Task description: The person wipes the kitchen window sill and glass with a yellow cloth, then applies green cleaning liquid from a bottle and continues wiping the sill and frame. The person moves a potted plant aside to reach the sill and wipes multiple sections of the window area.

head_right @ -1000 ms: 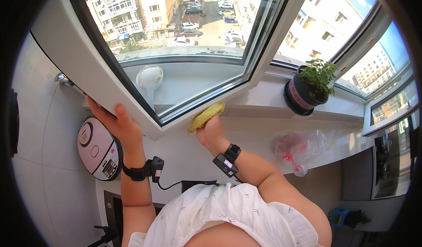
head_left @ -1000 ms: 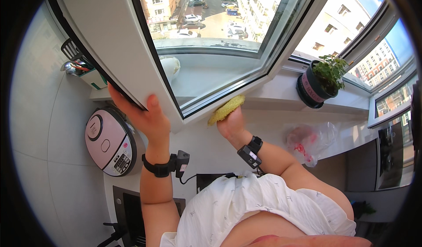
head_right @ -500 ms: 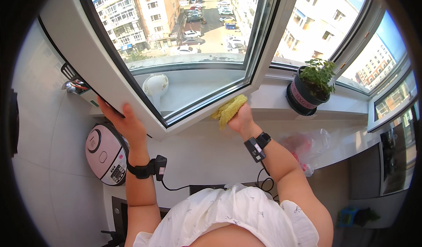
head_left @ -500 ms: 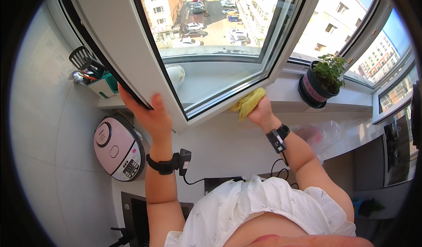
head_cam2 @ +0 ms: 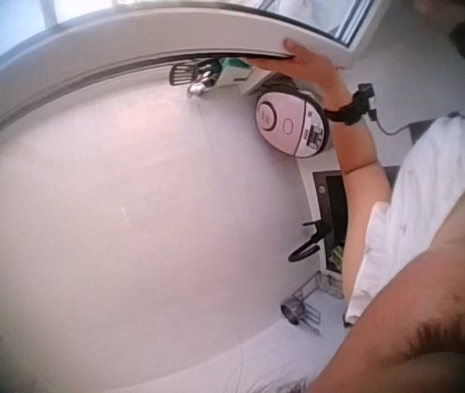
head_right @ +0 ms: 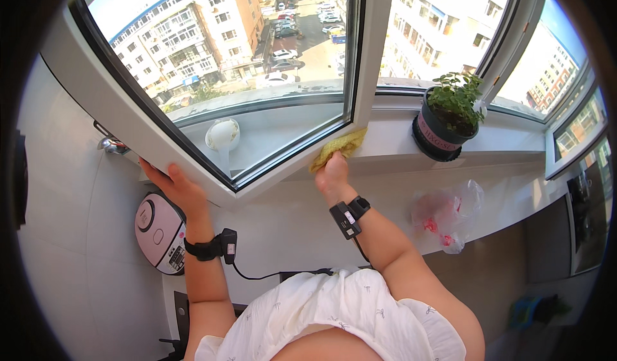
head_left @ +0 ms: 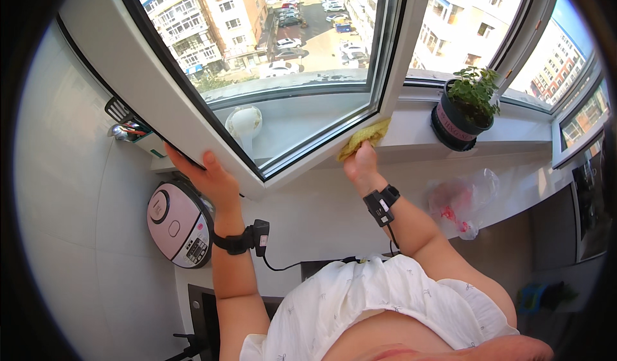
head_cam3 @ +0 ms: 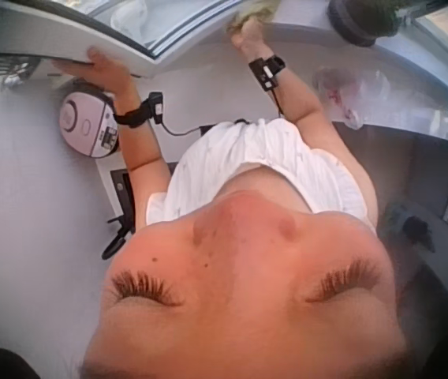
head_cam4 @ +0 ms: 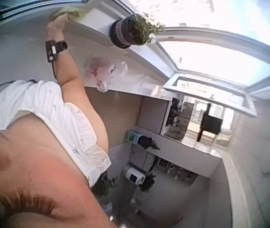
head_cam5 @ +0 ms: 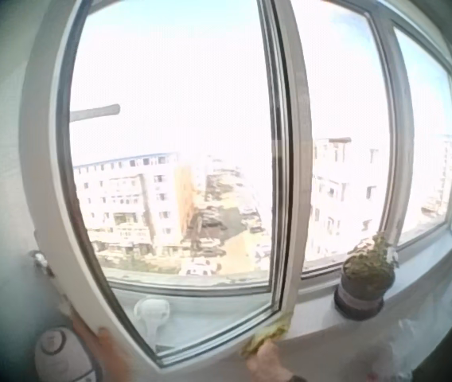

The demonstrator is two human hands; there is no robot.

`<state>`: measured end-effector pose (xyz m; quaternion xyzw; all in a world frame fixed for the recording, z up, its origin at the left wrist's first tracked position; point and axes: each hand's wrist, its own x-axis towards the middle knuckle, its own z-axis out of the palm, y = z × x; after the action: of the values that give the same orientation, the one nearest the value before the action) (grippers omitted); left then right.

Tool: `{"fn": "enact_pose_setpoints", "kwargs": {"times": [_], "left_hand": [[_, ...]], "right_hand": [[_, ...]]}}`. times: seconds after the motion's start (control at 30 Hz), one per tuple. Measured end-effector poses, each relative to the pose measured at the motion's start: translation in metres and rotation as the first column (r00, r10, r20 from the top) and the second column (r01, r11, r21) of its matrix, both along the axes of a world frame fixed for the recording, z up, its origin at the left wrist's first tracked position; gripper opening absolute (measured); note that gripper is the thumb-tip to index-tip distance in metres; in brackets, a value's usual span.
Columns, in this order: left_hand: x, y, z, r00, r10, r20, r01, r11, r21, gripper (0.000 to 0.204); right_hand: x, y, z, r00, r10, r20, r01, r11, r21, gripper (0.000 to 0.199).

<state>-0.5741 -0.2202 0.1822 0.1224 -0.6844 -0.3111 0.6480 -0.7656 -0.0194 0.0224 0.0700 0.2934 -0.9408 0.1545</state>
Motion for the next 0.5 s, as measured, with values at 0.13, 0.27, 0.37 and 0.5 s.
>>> {"fn": "enact_pose_setpoints", "kwargs": {"times": [0.13,0.27,0.37,0.5], "left_hand": [[-0.001,-0.001,0.001,0.996,-0.079,-0.041,0.080,0.997,0.011,0.081],[-0.001,-0.001,-0.003,0.999,-0.032,-0.037,0.032,0.999,-0.018,0.076],[0.000,-0.001,-0.005,0.999,-0.031,-0.038,0.031,1.000,0.006,0.076],[0.000,-0.002,-0.005,1.000,0.009,-0.008,-0.009,1.000,-0.006,0.077]], "right_hand": [[-0.032,0.070,0.014,0.999,0.003,0.052,-0.023,0.919,0.394,0.030],[-0.104,0.148,0.015,0.943,-0.294,-0.155,0.327,0.906,0.268,0.018],[-0.107,0.133,0.003,0.954,-0.241,-0.180,0.298,0.841,0.453,0.012],[-0.004,0.019,-0.007,0.992,0.127,0.007,-0.126,0.983,0.136,0.016]]}}
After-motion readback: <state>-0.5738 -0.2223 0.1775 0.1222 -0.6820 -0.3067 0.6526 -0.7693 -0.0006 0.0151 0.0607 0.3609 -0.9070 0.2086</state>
